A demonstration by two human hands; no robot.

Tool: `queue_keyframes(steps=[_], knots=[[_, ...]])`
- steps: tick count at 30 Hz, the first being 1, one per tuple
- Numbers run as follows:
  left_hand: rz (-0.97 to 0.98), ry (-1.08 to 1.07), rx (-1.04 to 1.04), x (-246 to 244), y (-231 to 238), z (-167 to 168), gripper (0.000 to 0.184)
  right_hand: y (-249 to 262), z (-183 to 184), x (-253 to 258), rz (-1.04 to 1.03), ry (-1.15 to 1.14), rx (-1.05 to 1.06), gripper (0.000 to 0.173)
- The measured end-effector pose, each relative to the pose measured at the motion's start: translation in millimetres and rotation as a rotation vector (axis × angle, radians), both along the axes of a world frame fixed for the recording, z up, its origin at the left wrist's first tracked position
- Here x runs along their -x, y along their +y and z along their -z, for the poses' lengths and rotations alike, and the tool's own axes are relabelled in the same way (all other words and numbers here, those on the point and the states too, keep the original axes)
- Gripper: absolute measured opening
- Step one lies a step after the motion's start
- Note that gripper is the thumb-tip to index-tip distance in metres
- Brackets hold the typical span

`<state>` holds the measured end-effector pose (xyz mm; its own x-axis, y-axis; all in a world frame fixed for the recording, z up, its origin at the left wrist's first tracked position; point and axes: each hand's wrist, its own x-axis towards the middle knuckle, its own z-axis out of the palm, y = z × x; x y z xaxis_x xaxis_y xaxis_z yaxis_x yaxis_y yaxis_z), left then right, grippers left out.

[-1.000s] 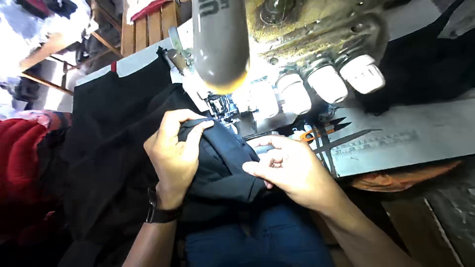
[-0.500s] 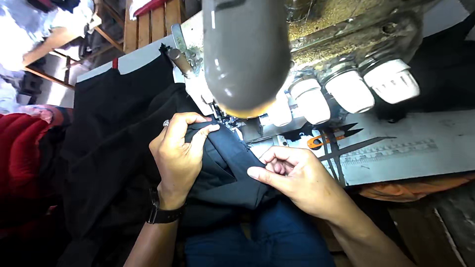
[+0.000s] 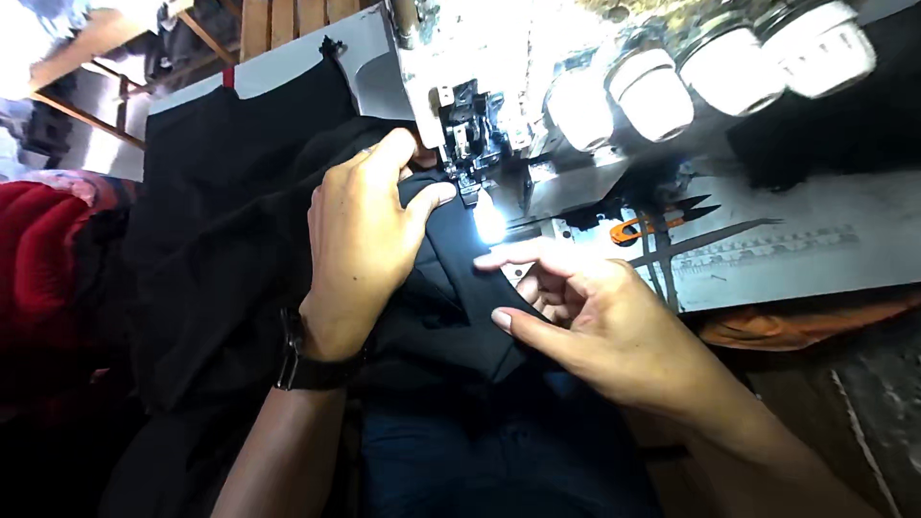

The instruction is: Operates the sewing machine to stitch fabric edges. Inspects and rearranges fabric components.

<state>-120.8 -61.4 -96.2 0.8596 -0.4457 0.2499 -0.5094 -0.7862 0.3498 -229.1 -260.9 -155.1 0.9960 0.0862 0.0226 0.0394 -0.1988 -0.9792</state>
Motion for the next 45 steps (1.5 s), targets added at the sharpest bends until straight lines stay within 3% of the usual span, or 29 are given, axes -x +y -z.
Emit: queue_keyframes(steps=[2,5,12,18,21,25,40,42,45], knots=[[-0.056,-0.030,0.027,-2,-2,15,0.025,-2,-1,-2,-0.028,0.029,0.040,0.045],[-0.113,-0.064,0.163,-13,-8,34,0.023,-3,-2,-8,0.012,0.058,-0.009,0.046],[-0.010,-0.036,0.154,-38,-8,31,0.030,-6,-7,-31,0.082,0.100,-0.087,0.064],[-0.046,-0.020,0.168,-37,-11,33,0.033,-3,-6,-21,0.123,0.107,-0.133,0.065],[-0.048,-0.007,0.225,-46,-11,36,0.029,4,-4,-6,0.171,0.000,-0.122,0.053],[-0.037,-0.026,0.260,-65,-11,41,0.025,10,-1,-2,0.190,-0.109,-0.089,0.013],[-0.066,0.010,0.234,-104,-14,30,0.024,14,-2,-34,0.257,-0.073,-0.036,0.010],[-0.052,0.031,0.208,-93,0,18,0.030,15,-1,-38,0.268,-0.097,-0.047,0.010],[0.044,0.046,0.090,-35,47,-22,0.046,16,-2,-42,0.290,-0.097,-0.062,0.010]])
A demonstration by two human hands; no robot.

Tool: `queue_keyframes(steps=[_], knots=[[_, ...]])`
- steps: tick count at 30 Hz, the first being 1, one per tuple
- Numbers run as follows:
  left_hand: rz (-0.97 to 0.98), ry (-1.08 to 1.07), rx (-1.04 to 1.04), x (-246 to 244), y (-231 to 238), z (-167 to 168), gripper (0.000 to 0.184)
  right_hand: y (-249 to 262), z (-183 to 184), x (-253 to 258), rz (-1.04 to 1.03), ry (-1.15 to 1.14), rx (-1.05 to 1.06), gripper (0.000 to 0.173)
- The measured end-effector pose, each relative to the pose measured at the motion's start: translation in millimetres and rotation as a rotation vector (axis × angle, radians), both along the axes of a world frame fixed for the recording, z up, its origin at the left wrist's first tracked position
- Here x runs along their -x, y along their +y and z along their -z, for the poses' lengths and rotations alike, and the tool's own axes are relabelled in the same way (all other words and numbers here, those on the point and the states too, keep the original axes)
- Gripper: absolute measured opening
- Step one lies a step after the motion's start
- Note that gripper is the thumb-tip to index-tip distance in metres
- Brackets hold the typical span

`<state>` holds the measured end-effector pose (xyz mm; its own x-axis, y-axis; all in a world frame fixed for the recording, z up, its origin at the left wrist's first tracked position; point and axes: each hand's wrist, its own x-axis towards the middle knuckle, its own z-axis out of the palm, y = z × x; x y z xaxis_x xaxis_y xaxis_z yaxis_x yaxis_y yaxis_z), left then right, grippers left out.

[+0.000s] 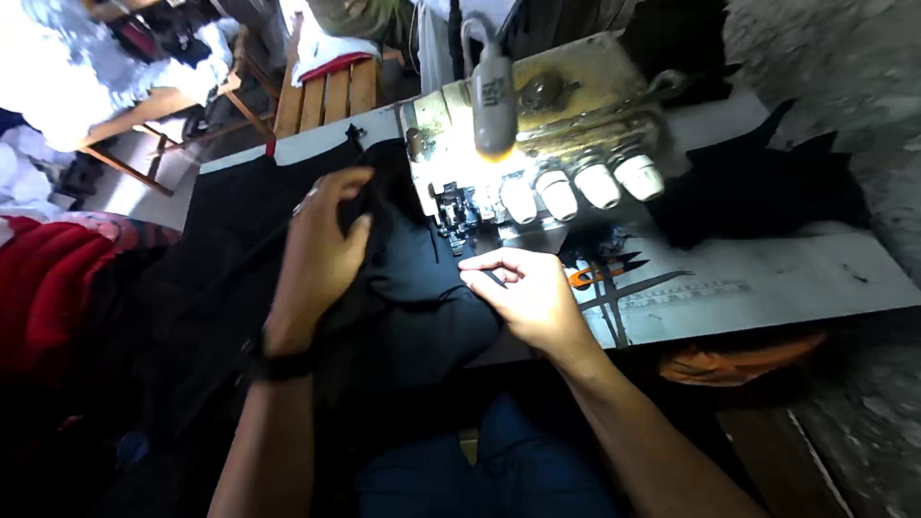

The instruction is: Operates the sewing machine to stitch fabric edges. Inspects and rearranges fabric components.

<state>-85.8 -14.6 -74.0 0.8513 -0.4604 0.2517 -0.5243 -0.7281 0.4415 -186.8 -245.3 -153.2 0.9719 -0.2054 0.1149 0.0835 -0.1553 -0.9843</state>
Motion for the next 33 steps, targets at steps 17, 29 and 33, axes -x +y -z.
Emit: queue_keyframes(steps=[17,29,33], knots=[[0.318,-0.053,0.401,95,-31,-61,0.019,12,-27,31,0.107,-0.591,0.607,0.033],[0.473,0.085,0.312,106,-4,-79,0.025,22,-70,43,-0.187,-0.889,0.211,0.014],[0.485,0.017,0.326,116,-17,-83,0.014,27,-67,46,-0.208,-0.918,0.179,0.013]])
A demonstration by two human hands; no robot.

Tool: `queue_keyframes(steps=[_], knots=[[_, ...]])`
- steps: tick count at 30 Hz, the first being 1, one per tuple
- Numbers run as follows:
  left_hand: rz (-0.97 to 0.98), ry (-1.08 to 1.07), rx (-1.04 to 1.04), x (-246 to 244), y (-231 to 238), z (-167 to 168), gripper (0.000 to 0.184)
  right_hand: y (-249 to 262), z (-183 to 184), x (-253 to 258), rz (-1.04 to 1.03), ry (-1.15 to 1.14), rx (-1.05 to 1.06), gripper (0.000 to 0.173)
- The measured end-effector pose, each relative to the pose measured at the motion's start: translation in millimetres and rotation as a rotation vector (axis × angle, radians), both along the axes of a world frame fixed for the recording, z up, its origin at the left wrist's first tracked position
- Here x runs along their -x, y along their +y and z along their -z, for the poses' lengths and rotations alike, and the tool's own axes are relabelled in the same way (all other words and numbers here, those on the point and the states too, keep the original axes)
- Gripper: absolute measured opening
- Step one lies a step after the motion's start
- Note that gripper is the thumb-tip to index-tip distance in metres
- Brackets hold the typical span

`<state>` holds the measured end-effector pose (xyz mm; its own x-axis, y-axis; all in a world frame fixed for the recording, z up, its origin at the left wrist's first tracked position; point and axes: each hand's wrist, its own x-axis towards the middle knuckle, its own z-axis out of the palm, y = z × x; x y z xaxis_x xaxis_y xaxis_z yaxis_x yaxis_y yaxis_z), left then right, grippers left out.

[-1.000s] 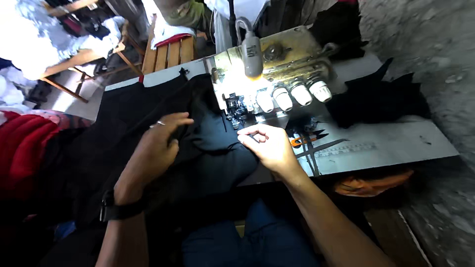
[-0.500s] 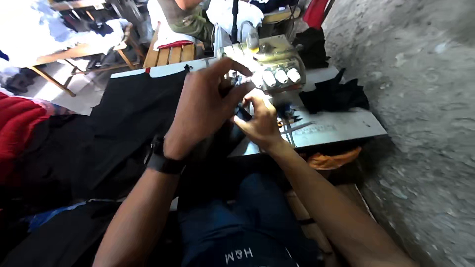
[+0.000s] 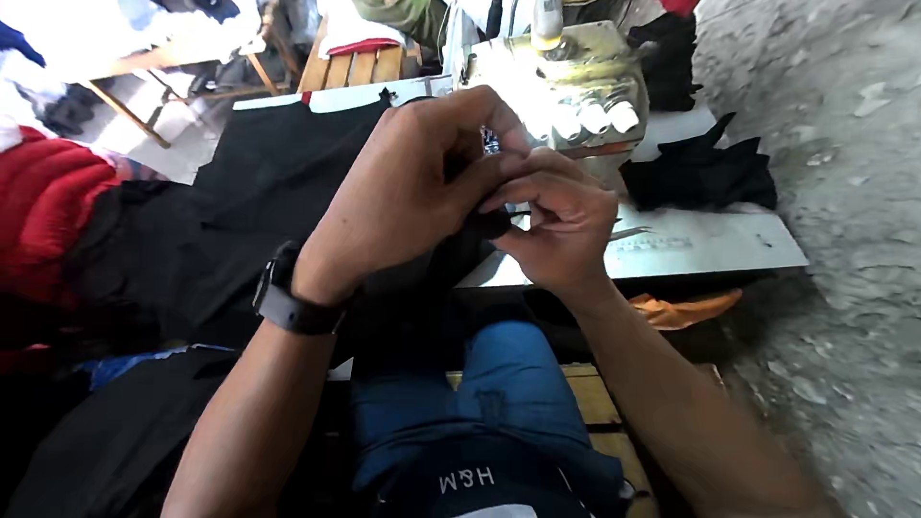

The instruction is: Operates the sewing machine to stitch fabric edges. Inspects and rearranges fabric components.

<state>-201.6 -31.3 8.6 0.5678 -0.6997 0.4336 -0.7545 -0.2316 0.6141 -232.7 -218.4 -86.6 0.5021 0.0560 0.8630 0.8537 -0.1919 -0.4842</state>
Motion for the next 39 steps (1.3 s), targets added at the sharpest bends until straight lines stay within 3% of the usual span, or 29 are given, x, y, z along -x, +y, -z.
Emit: queue_keyframes(steps=[4,8,9,11,13,15,18,21,22,24,25,26,27,28,29,32,35,39], knots=[[0.009,-0.014,0.105,-2,-14,-2,0.016,-11,-11,8,0.026,-0.012,0.022,0.015],[-0.031,-0.017,0.140,6,1,21,0.030,-30,-2,37,0.262,0.261,-0.014,0.009],[-0.088,0.056,0.174,19,5,32,0.028,-28,2,46,0.314,0.355,-0.065,0.027],[-0.201,0.341,0.361,40,4,68,0.019,-20,14,62,0.305,0.489,-0.134,0.041],[-0.272,0.737,0.531,55,-6,108,0.019,-7,29,73,0.272,0.464,-0.135,0.036],[-0.301,1.083,0.671,61,-21,126,0.026,0,38,79,0.289,0.367,-0.073,0.034],[-0.253,1.317,0.824,52,-37,131,0.037,-5,45,82,0.315,0.243,0.029,0.034],[-0.184,1.272,0.839,40,-45,130,0.043,-13,51,83,0.341,0.190,0.102,0.030],[-0.217,1.137,0.767,38,-46,128,0.045,-16,52,83,0.356,0.196,0.118,0.029],[-0.321,0.623,0.444,33,-39,124,0.061,-21,52,82,0.374,0.247,0.116,0.029],[-0.356,0.323,0.243,28,-33,121,0.059,-24,52,81,0.384,0.271,0.115,0.028],[-0.340,0.099,0.101,22,-27,115,0.042,-26,52,80,0.393,0.286,0.120,0.028],[-0.279,-0.026,0.014,16,-22,108,0.020,-26,52,80,0.397,0.298,0.127,0.027],[-0.213,-0.089,-0.051,10,-16,99,0.011,-26,52,81,0.396,0.317,0.129,0.025],[-0.165,-0.124,-0.089,4,-10,87,0.018,-24,50,81,0.389,0.344,0.116,0.022],[-0.137,-0.078,0.076,2,7,63,0.027,-20,41,82,0.295,0.477,-0.066,0.019],[-0.246,0.161,0.396,20,4,84,0.011,-15,34,87,0.224,0.510,-0.225,0.028],[-0.337,0.944,0.610,49,-28,122,0.026,-9,40,92,0.326,0.389,-0.106,0.027]])
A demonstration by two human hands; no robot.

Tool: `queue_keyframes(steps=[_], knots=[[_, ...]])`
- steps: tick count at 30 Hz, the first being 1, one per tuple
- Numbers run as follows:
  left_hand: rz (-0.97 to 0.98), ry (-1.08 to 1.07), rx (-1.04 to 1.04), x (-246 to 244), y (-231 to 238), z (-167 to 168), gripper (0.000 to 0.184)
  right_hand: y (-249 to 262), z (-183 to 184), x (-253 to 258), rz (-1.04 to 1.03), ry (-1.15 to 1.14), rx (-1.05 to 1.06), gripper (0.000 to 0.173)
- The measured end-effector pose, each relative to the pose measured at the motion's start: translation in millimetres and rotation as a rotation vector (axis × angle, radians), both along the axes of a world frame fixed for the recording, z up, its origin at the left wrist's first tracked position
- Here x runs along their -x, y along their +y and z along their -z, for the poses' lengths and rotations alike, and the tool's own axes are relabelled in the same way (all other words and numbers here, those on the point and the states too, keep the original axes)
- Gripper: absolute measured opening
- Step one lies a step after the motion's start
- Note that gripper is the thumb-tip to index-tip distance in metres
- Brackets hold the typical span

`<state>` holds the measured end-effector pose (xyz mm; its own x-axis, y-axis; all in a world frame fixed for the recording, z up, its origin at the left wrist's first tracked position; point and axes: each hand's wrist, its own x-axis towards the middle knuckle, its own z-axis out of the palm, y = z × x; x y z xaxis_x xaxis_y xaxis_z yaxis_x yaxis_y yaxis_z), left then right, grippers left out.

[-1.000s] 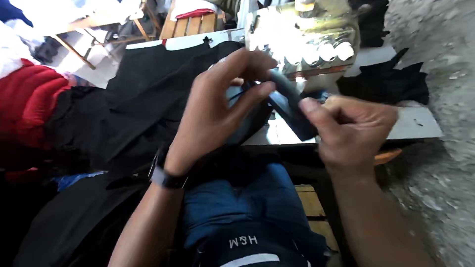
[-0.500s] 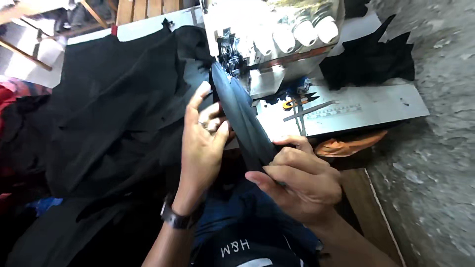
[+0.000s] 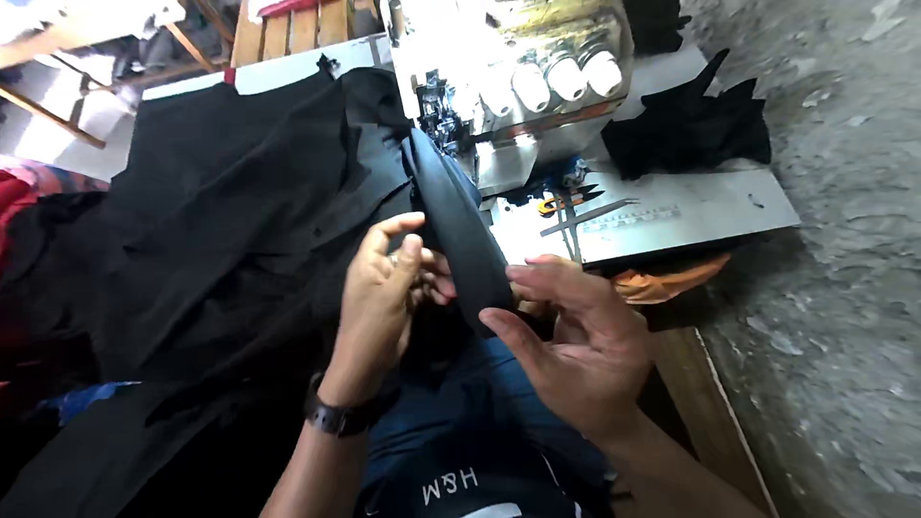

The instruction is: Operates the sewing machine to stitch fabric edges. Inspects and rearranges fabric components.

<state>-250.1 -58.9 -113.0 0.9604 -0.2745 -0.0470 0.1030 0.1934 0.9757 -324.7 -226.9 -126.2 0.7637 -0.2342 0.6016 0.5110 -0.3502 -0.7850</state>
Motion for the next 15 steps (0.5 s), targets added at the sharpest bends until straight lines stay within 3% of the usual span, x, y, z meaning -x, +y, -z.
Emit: queue_keyframes(steps=[2,4,6,8,10,12,15], knots=[[0.058,0.228,0.198,-1,-11,5,0.037,2,3,2,0.016,-0.051,0.041,0.021],[0.107,0.253,0.331,-7,-15,6,0.045,2,6,3,0.005,-0.016,0.011,0.024],[0.079,0.196,0.309,-7,-15,2,0.047,-1,8,2,-0.019,0.171,-0.061,0.035],[0.035,0.147,0.257,-4,-13,-5,0.048,-10,11,-4,-0.095,0.496,-0.126,0.048],[0.014,0.142,0.236,-1,-12,-8,0.049,-16,13,-9,-0.183,0.672,-0.177,0.040],[0.003,0.151,0.236,-4,-10,-7,0.047,-15,5,-7,-0.204,0.648,-0.163,0.025],[-0.038,0.162,0.262,-11,-13,-3,0.045,-6,-2,5,-0.142,0.576,-0.113,0.017]])
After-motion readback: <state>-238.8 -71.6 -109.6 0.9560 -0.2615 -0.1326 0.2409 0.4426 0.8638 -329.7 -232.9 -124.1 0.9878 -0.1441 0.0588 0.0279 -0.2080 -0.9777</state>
